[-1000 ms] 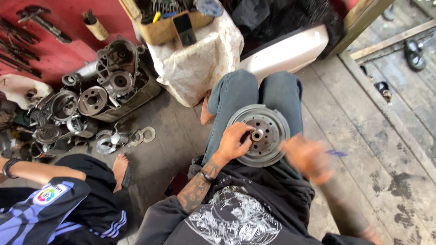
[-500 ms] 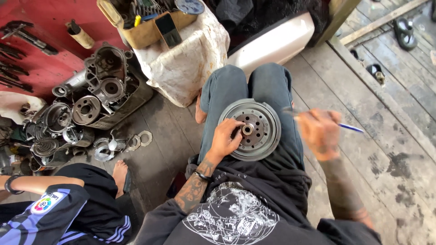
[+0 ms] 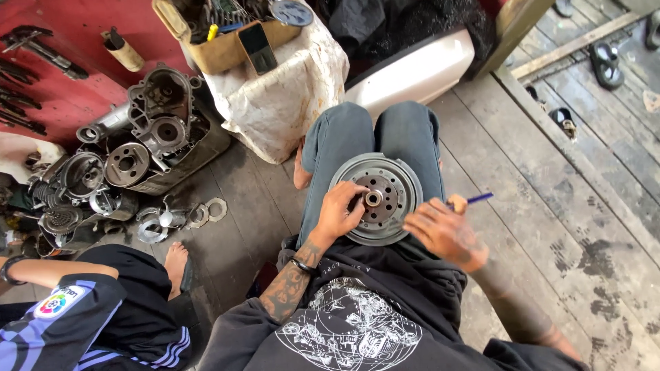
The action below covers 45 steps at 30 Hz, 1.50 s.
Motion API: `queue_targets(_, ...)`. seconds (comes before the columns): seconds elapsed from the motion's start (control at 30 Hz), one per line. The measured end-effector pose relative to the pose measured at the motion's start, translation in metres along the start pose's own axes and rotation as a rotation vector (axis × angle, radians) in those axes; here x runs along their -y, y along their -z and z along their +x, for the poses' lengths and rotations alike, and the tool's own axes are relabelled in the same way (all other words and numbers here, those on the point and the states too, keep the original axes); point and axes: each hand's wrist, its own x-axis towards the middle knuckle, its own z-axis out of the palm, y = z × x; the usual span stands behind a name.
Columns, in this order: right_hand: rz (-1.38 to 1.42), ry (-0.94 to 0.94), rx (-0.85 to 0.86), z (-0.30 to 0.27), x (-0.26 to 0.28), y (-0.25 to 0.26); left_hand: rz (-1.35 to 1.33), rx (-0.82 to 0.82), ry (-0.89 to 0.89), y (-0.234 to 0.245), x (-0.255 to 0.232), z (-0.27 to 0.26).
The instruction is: The person sits on the floor and cleans a circular metal mechanical part resting on their lap using a small brush. They scrub the surface and holes of the part, occasionally flipping it over to clean different sides.
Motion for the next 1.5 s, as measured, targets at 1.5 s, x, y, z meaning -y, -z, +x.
queue_targets(1.5,-0.012,-0.398,-0.234,-0.003,-0.071,0.015,0.018,0.078,0.029,-0.008,0.021,-0.009)
